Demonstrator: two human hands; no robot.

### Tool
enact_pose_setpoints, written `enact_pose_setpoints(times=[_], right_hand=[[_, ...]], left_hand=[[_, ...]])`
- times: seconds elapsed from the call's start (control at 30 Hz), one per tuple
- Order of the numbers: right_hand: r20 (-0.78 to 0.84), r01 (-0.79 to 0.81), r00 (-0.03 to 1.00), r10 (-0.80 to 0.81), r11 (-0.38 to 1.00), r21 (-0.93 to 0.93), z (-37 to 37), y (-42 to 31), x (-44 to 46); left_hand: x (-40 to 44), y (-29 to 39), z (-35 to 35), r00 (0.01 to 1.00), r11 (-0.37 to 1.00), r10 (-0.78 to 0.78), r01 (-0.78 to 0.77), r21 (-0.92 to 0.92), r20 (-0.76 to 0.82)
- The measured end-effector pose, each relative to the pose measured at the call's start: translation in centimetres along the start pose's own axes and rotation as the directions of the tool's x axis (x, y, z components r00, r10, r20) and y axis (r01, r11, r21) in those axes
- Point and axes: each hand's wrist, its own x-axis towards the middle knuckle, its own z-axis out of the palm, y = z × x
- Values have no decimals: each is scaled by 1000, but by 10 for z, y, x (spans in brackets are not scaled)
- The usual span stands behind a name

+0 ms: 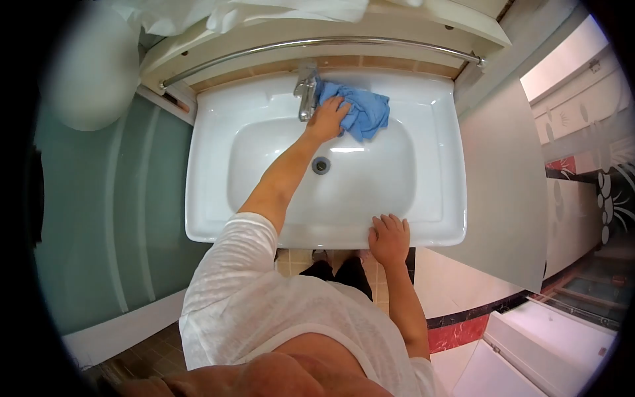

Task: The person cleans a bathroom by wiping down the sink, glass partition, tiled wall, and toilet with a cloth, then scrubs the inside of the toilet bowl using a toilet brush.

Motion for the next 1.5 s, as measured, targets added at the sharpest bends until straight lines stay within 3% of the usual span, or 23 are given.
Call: enact_pose_setpoints(times=[0.07, 0.23, 0.3, 0.4, 0.43, 0.53, 0.67, 0.7, 0.73, 0.8, 0.83, 0.9, 1.17, 1.23, 1.27, 1.33, 1.37, 1.43, 1.5], right_hand=[[-9, 1, 1000, -1, 1000, 6, 0, 0, 0], [-11, -2, 1000, 2, 1000, -21, 0, -1, 0], [-8, -2, 1000, 1, 1000, -30, 0, -2, 0], [-10, -6, 1000, 6, 999, -32, -1, -3, 2], [-9, -6, 1000, 5, 1000, -27, -2, -3, 1], [-23, 4, 1000, -4, 1000, -19, -2, -3, 1], [-18, 14, 1000, -14, 999, -34, -4, -3, 2], [0, 13, 1000, -13, 999, -38, -4, -2, 3], [20, 8, 1000, -7, 999, -37, -4, -2, 2], [25, -1, 1000, 2, 999, -35, -4, -3, 1], [20, 1, 1000, -1, 999, -41, -4, -3, 2], [28, -4, 1000, 6, 999, -41, -6, -3, 3], [41, 1, 999, 1, 999, -47, -4, -3, 2], [36, -1, 999, 3, 999, -53, -3, -2, 4], [25, 8, 1000, -7, 999, -45, -3, -1, 4], [15, 0, 1000, 0, 999, -41, -3, -2, 0], [22, -3, 1000, 4, 999, -32, -3, -2, 1], [26, -18, 999, 19, 999, -33, -4, -1, 2], [21, 3, 1000, -2, 1000, -18, -4, 0, 0]], left_hand=[[-11, -8, 5, 994, 994, 108, -107, 39, -32], [-43, -31, -8, 970, 982, 181, -186, -19, -165], [-49, -49, -27, 965, 965, 261, -261, -10, -23], [-44, -66, -59, 930, 932, 362, -362, -15, 68], [-42, -76, -58, 906, 906, 422, -422, -25, 22], [-42, -106, -53, 919, 918, 394, -393, -53, -5], [-89, -166, -77, 978, 1000, -25, 28, 13, -206], [-107, -178, -88, 976, 991, -104, 119, 64, -192], [-128, -188, -98, 968, 972, -181, 204, 119, -176], [-165, -204, -110, 895, 900, -323, 391, 193, -307], [-172, -199, -115, 900, 902, -318, 384, 199, -298], [-180, -188, -123, 847, 774, -470, 531, 344, -250], [-147, -117, -47, 906, 842, -399, 422, 337, -140], [-133, -95, -23, 807, 792, -560, 588, 165, -188], [-131, -87, -8, 808, 793, -559, 587, 165, -186], [-128, -72, 24, 662, 722, -687, 667, -181, -301], [-123, -62, 40, 668, 726, -684, 661, -187, -294], [-108, -34, 63, 576, 621, -784, 726, -294, -234], [-88, -2, 82, 589, 618, -782, 693, -370, -203]])
